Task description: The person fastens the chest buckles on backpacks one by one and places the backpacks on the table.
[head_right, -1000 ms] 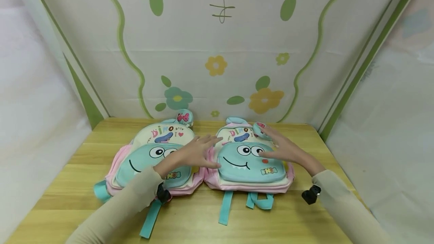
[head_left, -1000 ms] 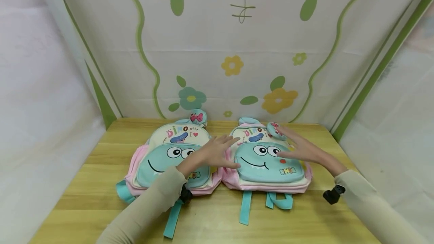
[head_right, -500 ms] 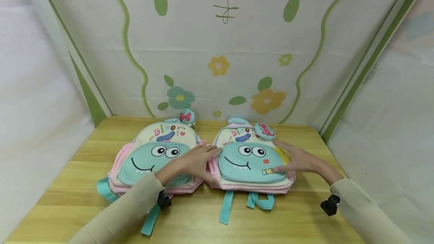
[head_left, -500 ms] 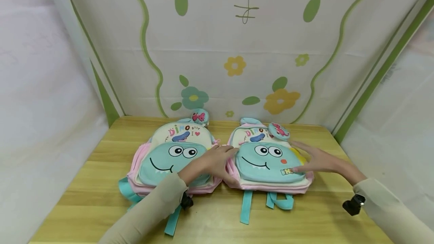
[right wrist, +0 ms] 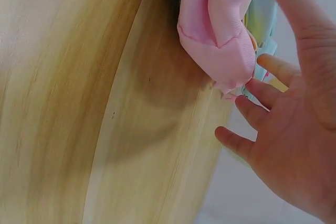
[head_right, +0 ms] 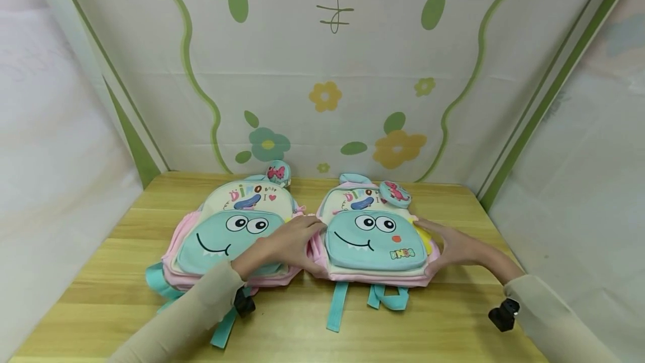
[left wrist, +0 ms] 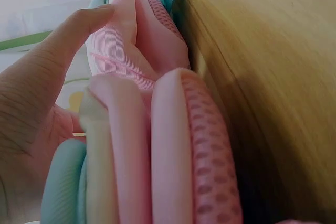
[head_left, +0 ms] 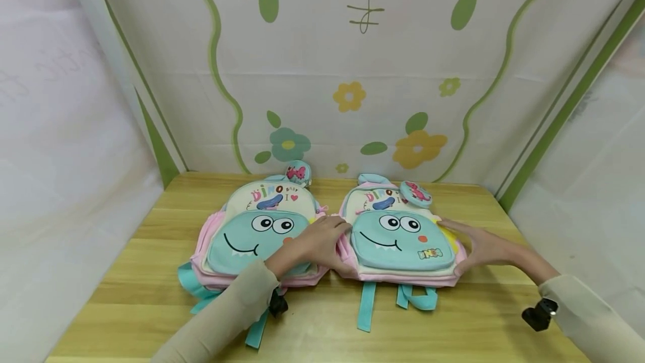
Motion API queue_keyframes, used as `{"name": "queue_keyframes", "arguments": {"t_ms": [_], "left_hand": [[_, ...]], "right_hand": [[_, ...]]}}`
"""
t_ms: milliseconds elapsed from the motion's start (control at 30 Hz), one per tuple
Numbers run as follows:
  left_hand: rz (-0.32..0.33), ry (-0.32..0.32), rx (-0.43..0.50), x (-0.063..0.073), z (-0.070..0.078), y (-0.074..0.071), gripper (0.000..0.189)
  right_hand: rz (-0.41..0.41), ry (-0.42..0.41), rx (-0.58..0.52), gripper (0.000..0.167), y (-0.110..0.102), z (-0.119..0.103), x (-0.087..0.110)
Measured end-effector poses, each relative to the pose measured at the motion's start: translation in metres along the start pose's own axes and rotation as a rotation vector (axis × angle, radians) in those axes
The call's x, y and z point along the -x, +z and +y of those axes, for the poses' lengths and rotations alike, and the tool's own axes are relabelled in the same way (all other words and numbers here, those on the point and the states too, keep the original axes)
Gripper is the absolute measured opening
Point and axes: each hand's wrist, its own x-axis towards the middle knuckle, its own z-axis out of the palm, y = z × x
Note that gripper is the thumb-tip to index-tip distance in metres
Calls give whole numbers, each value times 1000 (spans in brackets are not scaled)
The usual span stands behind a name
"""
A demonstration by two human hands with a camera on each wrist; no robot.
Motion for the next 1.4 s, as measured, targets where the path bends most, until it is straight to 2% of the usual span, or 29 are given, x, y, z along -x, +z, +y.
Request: {"name": "queue_keyframes", "arguments": {"t_ms": [167,400,667,933,1167,1400], "left_hand": [[-10,-15,17,-3,3,3,106],[6,-9,40,-9,13,11,106],[10,-30,41,-22,27,16,108],[16,-20,-5,-33,33,22,109],[4,-25,6,-36,34,23,110],[6,-35,67,-38,32,25,111]], "right_hand": [[-8,-11,-13,122,2,1,3],[0,42,-16,123,1,6,13],[28,100,-30,116,-4,20,27],[46,89,-46,109,-8,31,34],[31,81,-165,109,-6,41,36],[6,128,-277,111,-5,43,37]]}}
